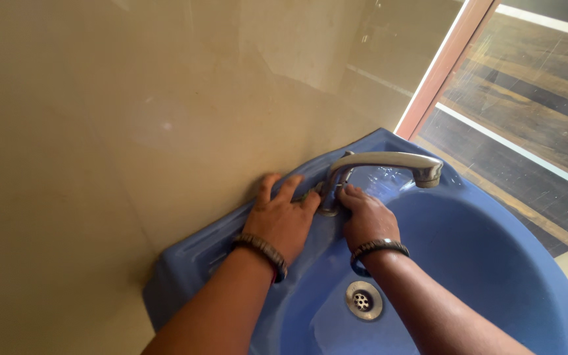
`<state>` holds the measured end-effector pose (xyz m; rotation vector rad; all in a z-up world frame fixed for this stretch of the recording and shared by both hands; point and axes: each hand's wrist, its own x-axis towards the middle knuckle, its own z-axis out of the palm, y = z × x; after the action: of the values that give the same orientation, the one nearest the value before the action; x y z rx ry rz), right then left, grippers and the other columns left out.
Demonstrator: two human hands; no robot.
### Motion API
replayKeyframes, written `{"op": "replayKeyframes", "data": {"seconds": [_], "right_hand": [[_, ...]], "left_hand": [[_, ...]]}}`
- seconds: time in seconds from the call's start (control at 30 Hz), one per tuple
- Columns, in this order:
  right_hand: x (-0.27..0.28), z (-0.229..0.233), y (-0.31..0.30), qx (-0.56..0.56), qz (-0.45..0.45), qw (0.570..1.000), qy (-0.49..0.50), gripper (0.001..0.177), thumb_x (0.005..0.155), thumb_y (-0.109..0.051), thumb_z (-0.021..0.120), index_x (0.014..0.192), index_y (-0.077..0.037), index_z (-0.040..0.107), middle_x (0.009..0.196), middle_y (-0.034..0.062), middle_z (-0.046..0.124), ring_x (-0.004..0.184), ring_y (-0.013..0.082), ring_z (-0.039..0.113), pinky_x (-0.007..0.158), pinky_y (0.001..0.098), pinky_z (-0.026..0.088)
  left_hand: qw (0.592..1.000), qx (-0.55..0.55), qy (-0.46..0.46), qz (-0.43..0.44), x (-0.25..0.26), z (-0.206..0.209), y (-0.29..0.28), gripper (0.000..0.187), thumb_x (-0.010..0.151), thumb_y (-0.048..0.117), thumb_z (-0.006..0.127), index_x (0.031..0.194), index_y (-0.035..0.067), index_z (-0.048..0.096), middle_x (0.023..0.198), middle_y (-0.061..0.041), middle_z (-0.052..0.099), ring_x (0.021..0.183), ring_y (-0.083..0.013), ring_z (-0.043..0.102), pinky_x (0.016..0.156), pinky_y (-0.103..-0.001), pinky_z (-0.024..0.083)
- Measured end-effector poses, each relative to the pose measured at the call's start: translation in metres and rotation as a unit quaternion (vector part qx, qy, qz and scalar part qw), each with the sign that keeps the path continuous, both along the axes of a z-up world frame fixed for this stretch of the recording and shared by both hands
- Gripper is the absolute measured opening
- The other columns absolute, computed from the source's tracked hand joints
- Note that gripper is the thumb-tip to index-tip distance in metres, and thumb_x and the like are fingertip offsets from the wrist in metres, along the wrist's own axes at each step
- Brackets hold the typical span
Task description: The person cleans a blue bathroom sink using a green cloth. They repeatedly turn the faucet on and off to wet the cloth and rinse the sink basin, scrubbing the interior surfaces and the area around the faucet.
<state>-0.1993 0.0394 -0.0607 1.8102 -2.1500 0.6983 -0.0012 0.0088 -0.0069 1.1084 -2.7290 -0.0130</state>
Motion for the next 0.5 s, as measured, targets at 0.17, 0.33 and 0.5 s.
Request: {"op": "replayKeyframes", "data": {"seconds": [0.17,0.33,0.5], "right_hand": [[0.019,0.028,0.025,0.066,-0.064,0.991,-0.101,0.043,0.088,-0.007,0.059,0.120,-0.029,0.078,0.129,0.0010,0.071,0.118,0.0220,0.066,0.104,0.0380,0.053],[0.074,0.043,0.049,-0.031,0.012,0.977,-0.213,0.027,0.084,-0.021,0.069,0.109,-0.014,0.076,0.119,0.0119,0.064,0.102,0.0269,0.067,0.083,0.0346,0.061],[0.148,0.030,0.057,0.058,0.199,0.948,-0.243,0.033,0.092,-0.036,0.063,0.115,-0.015,0.074,0.115,0.0110,0.068,0.102,0.0270,0.068,0.087,0.0366,0.055]], "left_hand": [[0.992,-0.068,0.102,-0.010,0.029,-0.006,0.012,0.037,0.088,0.011,0.054,0.124,0.013,0.063,0.118,-0.016,0.069,0.129,-0.0321,0.048,0.111,-0.045,0.029],[0.997,0.055,-0.014,0.046,0.072,0.031,0.036,0.034,0.086,0.020,0.063,0.120,0.015,0.065,0.107,-0.015,0.071,0.112,-0.0323,0.063,0.108,-0.042,0.038],[0.931,0.303,0.123,0.161,0.131,0.049,0.045,0.029,0.088,0.027,0.067,0.115,0.018,0.068,0.094,-0.012,0.075,0.089,-0.0235,0.070,0.089,-0.039,0.054]]}}
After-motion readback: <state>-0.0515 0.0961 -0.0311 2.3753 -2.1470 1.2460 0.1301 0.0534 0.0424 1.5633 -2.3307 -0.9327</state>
